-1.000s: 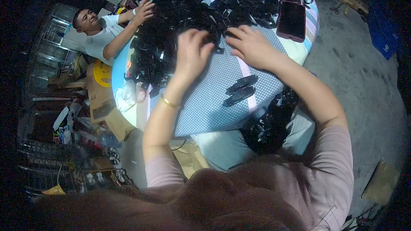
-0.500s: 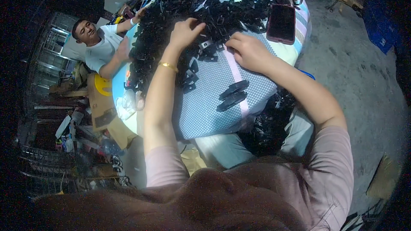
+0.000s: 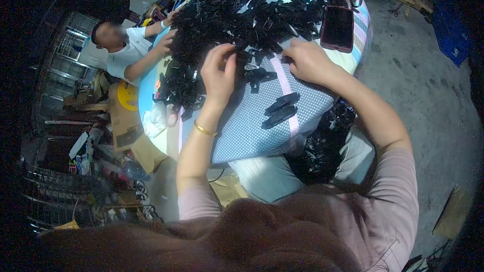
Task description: Assembling small white components or labels onto black plastic strips at a production table.
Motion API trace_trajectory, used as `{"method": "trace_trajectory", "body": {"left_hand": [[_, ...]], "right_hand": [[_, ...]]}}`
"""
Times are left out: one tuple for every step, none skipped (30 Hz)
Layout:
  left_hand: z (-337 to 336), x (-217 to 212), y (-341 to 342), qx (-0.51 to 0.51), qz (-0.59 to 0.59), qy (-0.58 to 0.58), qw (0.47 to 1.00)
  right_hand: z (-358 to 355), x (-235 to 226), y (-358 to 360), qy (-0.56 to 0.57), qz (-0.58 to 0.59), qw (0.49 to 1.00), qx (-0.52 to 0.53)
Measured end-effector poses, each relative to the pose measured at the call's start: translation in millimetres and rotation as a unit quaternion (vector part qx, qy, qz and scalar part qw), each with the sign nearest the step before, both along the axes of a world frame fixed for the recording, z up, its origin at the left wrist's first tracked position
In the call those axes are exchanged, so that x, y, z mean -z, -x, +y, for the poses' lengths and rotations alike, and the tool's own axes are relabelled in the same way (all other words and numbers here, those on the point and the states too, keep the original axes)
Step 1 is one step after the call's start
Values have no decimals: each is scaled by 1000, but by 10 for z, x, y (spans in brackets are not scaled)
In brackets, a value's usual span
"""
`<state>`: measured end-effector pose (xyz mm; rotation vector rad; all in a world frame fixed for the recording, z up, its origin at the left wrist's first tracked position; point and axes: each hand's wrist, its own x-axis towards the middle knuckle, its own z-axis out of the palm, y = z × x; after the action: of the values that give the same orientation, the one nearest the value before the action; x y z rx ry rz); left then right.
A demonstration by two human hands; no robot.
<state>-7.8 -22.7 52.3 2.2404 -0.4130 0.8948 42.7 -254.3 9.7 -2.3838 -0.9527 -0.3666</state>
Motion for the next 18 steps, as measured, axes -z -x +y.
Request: {"method": "trace_trajectory", "body": {"left_hand": [[-14,-12,21,16,3,67,998],[-41,-42,44,29,17,117,993],[-58,-56,66,42,32,167,984],[-23,-47,87,54,70,147,985],[5,-42,119,67,108,125,984],[-32,3,190,96,91,93,987],[-47,23,247,110,48,-13,993],[-68,52,283,147,36,-86,985],[-95,84,309,184,24,-158,970],[-152,96,329,229,38,-176,957],[-201,90,346,273,53,-194,941],[-219,85,360,299,83,-204,929],[-213,85,364,300,84,-202,928],[-196,82,367,314,88,-188,926],[-176,83,371,328,91,-175,924],[-156,78,349,337,117,-156,921],[-164,81,357,337,118,-154,921],[-182,75,370,295,143,-129,936]], "right_hand": [[-23,-10,5,1,0,1000,0],[-53,-13,6,-8,-11,1000,-8],[-77,-27,12,-16,-22,999,-16],[-89,-79,27,-14,-20,1000,-16],[-94,-154,52,-50,28,998,-9],[-89,-197,74,-85,76,993,-1],[-78,-210,103,-83,77,994,0],[-69,-215,134,-150,128,980,-31],[-66,-210,151,-217,179,958,-61],[-73,-150,131,-223,224,946,-75],[-81,-89,94,-222,226,946,-72],[-90,-31,52,-215,251,940,-80],[-86,-17,40,-209,276,934,-89],[-104,-42,52,-207,304,926,-85],[-114,-52,66,-206,305,926,-83],[-117,-55,73,-232,308,917,-107],[-115,-50,81,-257,309,906,-131],[-110,-34,94,-256,311,906,-130]]}}
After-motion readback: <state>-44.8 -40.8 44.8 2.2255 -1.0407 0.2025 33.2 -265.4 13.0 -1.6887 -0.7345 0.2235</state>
